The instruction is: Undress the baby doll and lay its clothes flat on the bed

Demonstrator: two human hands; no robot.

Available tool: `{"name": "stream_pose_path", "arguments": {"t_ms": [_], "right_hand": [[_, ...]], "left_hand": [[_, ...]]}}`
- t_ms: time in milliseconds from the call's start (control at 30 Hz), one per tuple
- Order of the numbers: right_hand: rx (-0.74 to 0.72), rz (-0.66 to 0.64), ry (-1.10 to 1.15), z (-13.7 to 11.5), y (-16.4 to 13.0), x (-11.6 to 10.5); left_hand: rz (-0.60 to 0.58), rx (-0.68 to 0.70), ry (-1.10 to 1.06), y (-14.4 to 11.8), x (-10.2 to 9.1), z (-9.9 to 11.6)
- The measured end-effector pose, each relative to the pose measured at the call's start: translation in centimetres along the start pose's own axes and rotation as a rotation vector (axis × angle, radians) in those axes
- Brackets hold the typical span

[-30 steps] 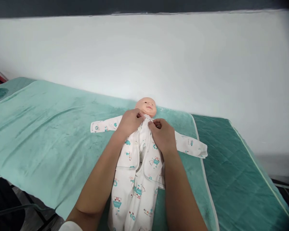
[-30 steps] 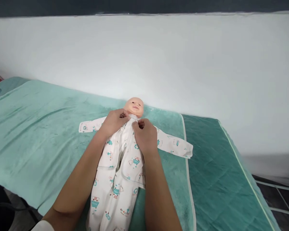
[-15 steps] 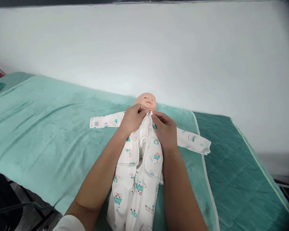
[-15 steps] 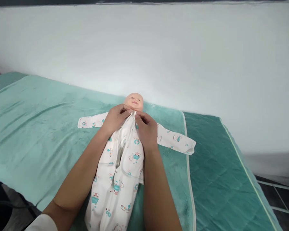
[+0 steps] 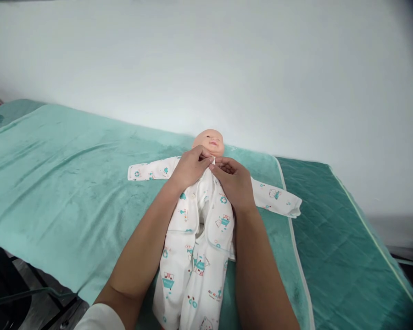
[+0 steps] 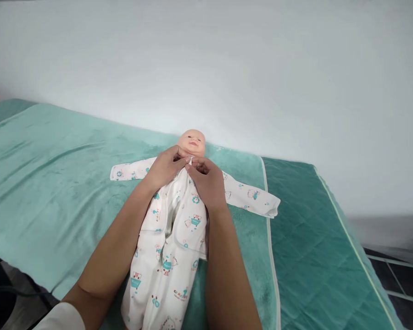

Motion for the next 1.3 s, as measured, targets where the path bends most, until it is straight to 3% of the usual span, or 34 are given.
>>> {"name": "stream_pose_path", "arguments": {"t_ms": [200,367,733,967,1133,1300], "right_hand": [[0.053,-0.056,-0.077,-0.5,-0.1,0.3],[0.086,-0.06,-0.081,-0.4,-0.1,0.4],[0.121,-0.089,-0.102,-0.5,-0.3,0.4],[0.129,-0.116,-0.099,-0.7,-0.6,0.1],[0.088,-0.035,-0.093,-0.3,-0.4,-0.3],[0.005,0.054,-0.245,-1.2,-0.4,-0.7]], "left_hand": [[-0.028,-0.041,-0.001,-0.5,0.3,0.4],[0.027,-0.081,0.105,-0.7,0.2,0.7],[-0.053,-0.119,-0.081,-0.2,0.0,-0.6],[-0.054,-0.082,-0.029,-0.7,-0.4,-0.3],[-0.027,0.011,0.121,-0.8,-0.2,0.3],[0.019,0.057,0.218,-0.8,-0.5,0.7]]}}
Point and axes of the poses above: each hand's wrist, its own y-axis towards the middle knuckle, its own x-axis out of the palm, z = x × y, the point moved 8 cm from there along y, towards the middle knuckle, and after that the axes turned 12 degrees about -x, right-handed, at the moved point
